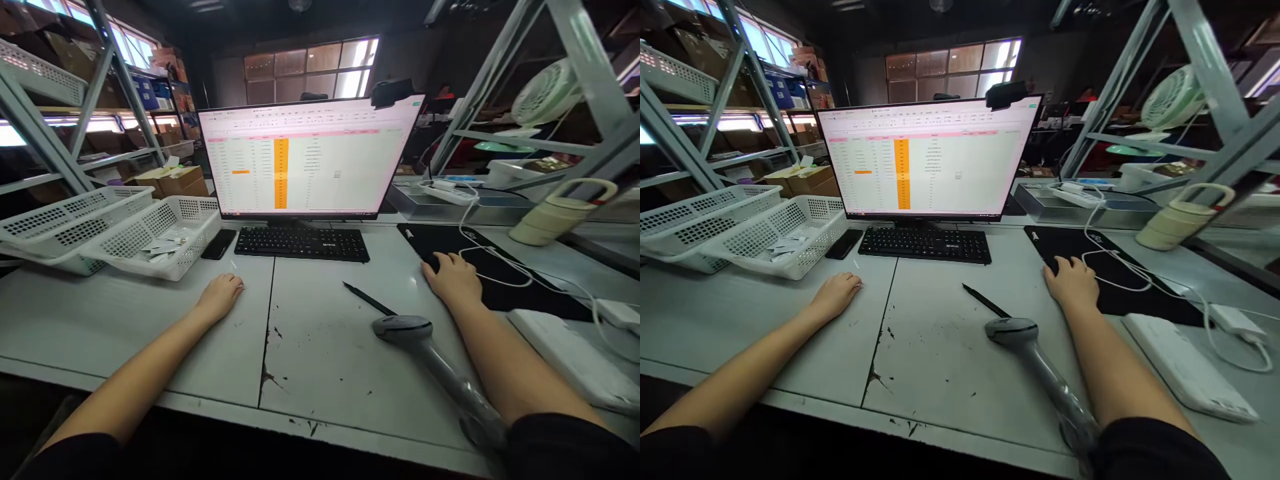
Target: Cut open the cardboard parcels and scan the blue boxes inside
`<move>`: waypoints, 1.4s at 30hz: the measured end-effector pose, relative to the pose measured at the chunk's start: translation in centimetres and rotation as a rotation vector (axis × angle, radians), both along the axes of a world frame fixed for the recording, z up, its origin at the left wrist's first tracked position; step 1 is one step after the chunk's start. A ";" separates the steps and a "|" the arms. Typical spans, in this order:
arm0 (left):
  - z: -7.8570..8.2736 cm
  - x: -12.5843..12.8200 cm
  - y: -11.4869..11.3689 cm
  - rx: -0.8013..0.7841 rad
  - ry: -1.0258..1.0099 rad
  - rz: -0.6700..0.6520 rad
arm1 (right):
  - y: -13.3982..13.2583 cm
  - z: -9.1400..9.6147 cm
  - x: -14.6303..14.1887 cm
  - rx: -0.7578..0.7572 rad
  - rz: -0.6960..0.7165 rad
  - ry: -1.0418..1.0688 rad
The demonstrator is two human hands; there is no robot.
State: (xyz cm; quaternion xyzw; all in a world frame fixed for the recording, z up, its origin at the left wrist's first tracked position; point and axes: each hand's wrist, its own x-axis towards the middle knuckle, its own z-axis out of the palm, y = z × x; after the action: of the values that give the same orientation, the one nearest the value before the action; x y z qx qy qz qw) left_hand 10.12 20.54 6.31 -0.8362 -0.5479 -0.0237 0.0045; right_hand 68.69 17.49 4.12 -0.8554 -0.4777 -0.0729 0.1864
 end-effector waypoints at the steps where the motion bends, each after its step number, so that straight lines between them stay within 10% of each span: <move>1: 0.2 0.1 0.0 0.013 0.002 0.007 | -0.1 0.0 -0.2 -0.011 -0.010 -0.007; 11: -0.4 4.0 -2.8 0.006 -0.071 -0.196 | -0.2 0.2 -0.1 -0.058 -0.083 -0.064; 42: -1.4 1.5 -2.1 0.011 -0.285 -0.367 | -0.3 0.2 -0.4 -0.086 -0.121 -0.094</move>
State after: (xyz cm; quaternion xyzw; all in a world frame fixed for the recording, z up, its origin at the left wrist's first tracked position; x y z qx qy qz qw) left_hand 11.64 18.42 4.92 -0.9100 -0.3814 -0.1451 -0.0728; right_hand 68.33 17.23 4.30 -0.8857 -0.4359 -0.1035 0.1222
